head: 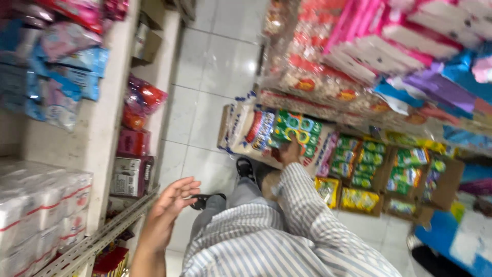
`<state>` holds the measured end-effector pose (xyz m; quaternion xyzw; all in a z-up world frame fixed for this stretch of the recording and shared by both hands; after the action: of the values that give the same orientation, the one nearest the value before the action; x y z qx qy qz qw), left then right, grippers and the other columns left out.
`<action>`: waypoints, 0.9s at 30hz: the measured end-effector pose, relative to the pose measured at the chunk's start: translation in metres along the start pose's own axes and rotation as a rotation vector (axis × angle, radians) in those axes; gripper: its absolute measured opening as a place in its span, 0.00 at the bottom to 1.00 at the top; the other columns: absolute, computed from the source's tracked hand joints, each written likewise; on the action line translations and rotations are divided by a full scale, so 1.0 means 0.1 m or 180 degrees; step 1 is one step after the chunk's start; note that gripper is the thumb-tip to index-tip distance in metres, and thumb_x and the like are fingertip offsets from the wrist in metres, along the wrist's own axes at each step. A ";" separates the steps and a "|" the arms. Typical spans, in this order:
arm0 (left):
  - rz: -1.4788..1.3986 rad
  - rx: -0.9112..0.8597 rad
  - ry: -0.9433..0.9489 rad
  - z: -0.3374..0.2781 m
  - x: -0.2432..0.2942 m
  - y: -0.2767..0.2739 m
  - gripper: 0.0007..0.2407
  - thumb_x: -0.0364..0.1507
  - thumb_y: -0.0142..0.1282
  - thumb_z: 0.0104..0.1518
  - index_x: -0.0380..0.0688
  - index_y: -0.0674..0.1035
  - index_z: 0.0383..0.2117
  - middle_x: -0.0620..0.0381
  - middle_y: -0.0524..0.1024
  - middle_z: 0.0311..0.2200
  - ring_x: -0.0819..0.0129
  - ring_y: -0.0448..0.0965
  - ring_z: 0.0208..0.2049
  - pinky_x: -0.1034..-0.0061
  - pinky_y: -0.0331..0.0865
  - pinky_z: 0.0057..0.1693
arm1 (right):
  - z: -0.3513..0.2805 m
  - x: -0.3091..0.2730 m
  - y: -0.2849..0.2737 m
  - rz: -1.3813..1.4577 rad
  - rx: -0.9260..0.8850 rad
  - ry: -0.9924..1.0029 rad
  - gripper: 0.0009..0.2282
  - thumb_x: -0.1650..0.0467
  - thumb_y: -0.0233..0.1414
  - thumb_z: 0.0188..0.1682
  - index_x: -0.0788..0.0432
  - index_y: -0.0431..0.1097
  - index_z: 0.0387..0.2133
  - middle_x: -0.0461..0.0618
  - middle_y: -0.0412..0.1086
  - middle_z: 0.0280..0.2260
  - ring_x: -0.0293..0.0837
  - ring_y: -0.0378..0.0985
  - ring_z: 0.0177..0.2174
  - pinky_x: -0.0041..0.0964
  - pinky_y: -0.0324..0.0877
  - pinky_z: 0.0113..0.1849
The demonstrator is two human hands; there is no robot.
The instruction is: The person picks up packs of tissues from the floor and shelves, turns them over to check the labels, and arranges them back into organized stacks on the shelves.
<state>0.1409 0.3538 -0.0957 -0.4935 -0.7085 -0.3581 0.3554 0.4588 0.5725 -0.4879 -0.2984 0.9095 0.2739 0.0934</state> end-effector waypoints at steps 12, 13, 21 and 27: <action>-0.0190 0.0319 0.0420 -0.19 -0.36 -0.78 0.20 0.33 0.50 0.61 0.41 0.73 0.59 0.53 0.77 0.55 0.66 0.75 0.55 0.70 0.68 0.59 | -1.15 0.79 0.21 -0.1948 -0.0861 0.0561 0.22 0.65 0.53 0.48 0.57 0.66 0.56 0.54 0.73 0.49 0.52 0.77 0.46 0.52 0.71 0.48; -0.0198 0.0363 0.0500 -0.22 -0.40 -0.88 0.20 0.33 0.51 0.61 0.41 0.73 0.59 0.53 0.78 0.56 0.66 0.75 0.54 0.70 0.68 0.59 | -1.25 0.98 0.37 -0.1961 -0.1153 0.0722 0.23 0.66 0.54 0.47 0.60 0.65 0.56 0.54 0.74 0.49 0.53 0.77 0.47 0.52 0.72 0.48; -0.0197 0.1459 0.1515 -0.88 -0.30 -1.85 0.25 0.33 0.58 0.58 0.42 0.66 0.62 0.56 0.70 0.59 0.70 0.71 0.59 0.69 0.67 0.62 | -2.57 2.20 2.09 -0.2504 -0.3705 0.1257 0.31 0.66 0.60 0.36 0.69 0.65 0.55 0.60 0.74 0.48 0.54 0.80 0.44 0.49 0.75 0.48; -0.1074 0.1297 0.1833 -1.66 -0.39 -2.16 0.25 0.30 0.63 0.57 0.37 0.69 0.61 0.53 0.75 0.52 0.68 0.76 0.51 0.70 0.72 0.57 | -3.81 2.72 2.75 -0.3635 -0.5418 -0.0165 0.16 0.66 0.60 0.47 0.72 0.72 0.35 0.57 0.70 0.33 0.45 0.73 0.34 0.40 0.69 0.40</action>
<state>-0.0297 0.1386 -0.0810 -0.1687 -0.7075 -0.3873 0.5665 0.0738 0.4124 -0.1392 -0.6482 0.1335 0.7495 -0.0132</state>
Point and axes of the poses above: each hand's wrist, its own z-axis towards the middle knuckle, its own y-axis out of the palm, x = y × z, the point moved 4 cm from there along z, towards the middle knuckle
